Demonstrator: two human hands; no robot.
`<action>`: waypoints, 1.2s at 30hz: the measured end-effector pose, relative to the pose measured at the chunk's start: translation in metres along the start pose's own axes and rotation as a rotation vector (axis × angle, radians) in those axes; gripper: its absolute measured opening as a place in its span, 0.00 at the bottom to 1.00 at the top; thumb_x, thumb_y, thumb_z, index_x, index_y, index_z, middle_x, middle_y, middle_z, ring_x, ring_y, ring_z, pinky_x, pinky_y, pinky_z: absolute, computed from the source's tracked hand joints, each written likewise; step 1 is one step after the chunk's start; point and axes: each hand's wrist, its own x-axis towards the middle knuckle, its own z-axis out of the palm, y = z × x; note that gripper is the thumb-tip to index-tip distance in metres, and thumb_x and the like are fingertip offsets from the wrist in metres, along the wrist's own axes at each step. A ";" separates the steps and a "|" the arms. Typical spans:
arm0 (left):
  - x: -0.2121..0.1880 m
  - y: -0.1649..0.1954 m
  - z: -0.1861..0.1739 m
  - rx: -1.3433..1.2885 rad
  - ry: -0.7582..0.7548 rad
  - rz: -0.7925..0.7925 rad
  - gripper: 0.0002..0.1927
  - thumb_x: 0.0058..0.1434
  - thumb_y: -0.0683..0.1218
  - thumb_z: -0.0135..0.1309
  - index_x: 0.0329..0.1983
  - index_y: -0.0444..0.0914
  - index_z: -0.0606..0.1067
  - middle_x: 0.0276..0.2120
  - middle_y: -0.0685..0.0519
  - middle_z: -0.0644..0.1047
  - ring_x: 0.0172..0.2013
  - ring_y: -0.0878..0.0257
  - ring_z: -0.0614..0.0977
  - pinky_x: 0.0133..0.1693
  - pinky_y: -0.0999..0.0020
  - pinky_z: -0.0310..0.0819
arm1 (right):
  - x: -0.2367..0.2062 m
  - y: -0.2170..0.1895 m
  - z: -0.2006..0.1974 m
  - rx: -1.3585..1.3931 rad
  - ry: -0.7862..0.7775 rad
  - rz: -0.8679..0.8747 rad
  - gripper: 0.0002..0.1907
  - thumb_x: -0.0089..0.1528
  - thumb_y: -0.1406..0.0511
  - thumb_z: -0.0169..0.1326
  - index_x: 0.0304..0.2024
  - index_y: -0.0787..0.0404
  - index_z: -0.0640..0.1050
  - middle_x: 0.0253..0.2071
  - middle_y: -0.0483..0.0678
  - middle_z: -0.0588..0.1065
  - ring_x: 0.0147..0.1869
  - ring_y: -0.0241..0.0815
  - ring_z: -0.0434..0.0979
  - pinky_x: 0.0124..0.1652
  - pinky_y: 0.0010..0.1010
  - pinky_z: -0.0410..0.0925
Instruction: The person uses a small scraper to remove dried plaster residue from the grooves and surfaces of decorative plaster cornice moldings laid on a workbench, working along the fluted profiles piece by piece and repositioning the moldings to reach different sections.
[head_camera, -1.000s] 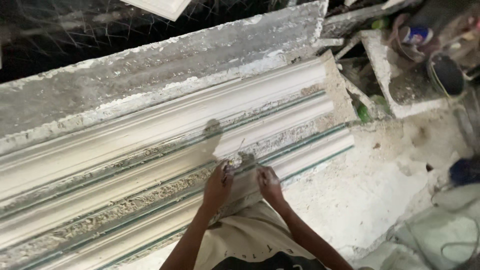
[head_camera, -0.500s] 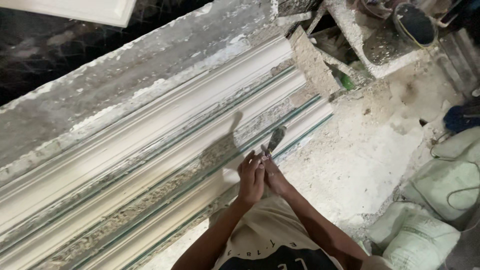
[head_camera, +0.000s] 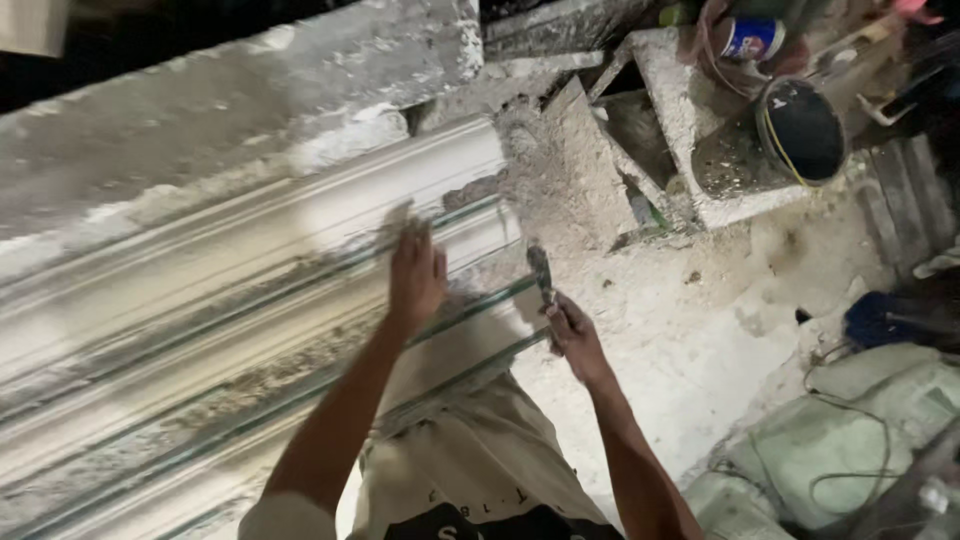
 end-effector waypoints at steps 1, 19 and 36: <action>0.020 -0.001 0.007 0.074 0.024 -0.021 0.29 0.74 0.50 0.45 0.74 0.34 0.60 0.73 0.32 0.58 0.69 0.34 0.63 0.65 0.40 0.58 | 0.012 -0.004 -0.018 -0.012 0.011 0.001 0.21 0.72 0.58 0.51 0.65 0.61 0.73 0.37 0.41 0.72 0.26 0.27 0.62 0.23 0.22 0.59; 0.065 -0.035 0.044 0.336 0.095 -0.330 0.34 0.68 0.51 0.48 0.77 0.38 0.61 0.77 0.34 0.52 0.77 0.37 0.48 0.73 0.39 0.42 | 0.237 -0.063 -0.038 -0.822 -0.073 -0.438 0.16 0.69 0.59 0.55 0.56 0.59 0.80 0.30 0.54 0.79 0.32 0.46 0.82 0.33 0.36 0.73; 0.059 -0.041 0.045 0.353 0.066 -0.344 0.33 0.70 0.50 0.46 0.78 0.40 0.59 0.77 0.34 0.50 0.77 0.37 0.48 0.73 0.39 0.42 | 0.244 -0.060 -0.045 -0.860 -0.131 -0.604 0.15 0.71 0.61 0.56 0.56 0.61 0.80 0.31 0.53 0.79 0.32 0.43 0.79 0.32 0.34 0.71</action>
